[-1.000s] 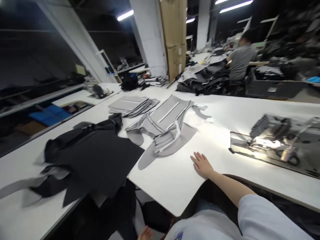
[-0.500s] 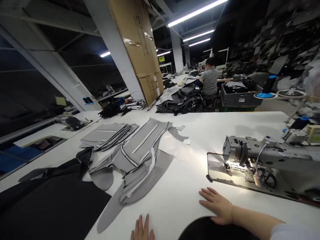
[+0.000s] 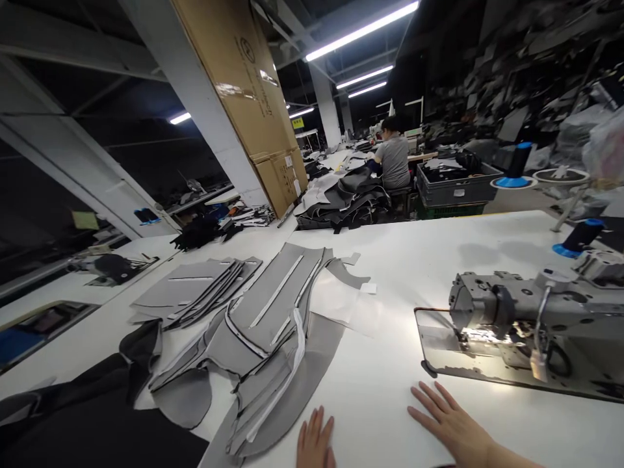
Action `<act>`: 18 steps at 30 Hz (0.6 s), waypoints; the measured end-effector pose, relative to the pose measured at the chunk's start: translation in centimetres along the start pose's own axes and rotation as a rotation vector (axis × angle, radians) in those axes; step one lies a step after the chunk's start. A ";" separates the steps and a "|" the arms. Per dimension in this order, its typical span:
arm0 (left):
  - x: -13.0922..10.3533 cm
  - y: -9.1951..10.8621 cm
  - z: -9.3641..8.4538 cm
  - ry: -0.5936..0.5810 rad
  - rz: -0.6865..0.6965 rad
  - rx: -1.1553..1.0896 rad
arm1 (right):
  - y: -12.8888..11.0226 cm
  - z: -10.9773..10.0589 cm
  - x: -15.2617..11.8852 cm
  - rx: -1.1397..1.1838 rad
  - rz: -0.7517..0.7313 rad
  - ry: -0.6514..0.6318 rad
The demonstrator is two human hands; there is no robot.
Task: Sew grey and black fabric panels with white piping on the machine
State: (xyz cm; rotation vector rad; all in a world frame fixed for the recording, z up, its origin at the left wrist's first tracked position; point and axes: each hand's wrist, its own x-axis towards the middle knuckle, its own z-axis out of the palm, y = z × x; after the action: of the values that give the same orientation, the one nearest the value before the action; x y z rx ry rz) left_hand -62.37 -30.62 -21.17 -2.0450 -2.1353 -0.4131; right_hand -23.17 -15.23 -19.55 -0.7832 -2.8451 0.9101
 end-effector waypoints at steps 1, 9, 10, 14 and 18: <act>0.8 -0.4 0.8 0.037 0.056 -0.070 | 0.1 0.6 -0.2 -0.007 0.012 0.044; 6.2 3.0 0.9 -0.057 0.022 -0.515 | 0.5 0.9 -1.8 -0.020 -0.019 0.102; 6.6 3.9 0.5 -0.094 0.024 -0.537 | 0.3 0.7 -1.7 -0.020 -0.013 0.102; 7.9 6.9 0.0 -0.178 0.157 -0.581 | -0.1 0.3 -1.7 -0.032 -0.001 0.101; 9.3 8.8 1.0 -0.179 0.247 -0.640 | 0.3 0.6 -2.1 -0.062 0.010 0.064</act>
State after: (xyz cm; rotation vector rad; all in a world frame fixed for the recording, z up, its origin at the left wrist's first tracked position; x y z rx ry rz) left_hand -54.02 -21.18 -18.57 -2.7321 -1.9678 -1.0146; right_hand -21.33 -16.37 -19.96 -0.8174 -2.8293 0.7863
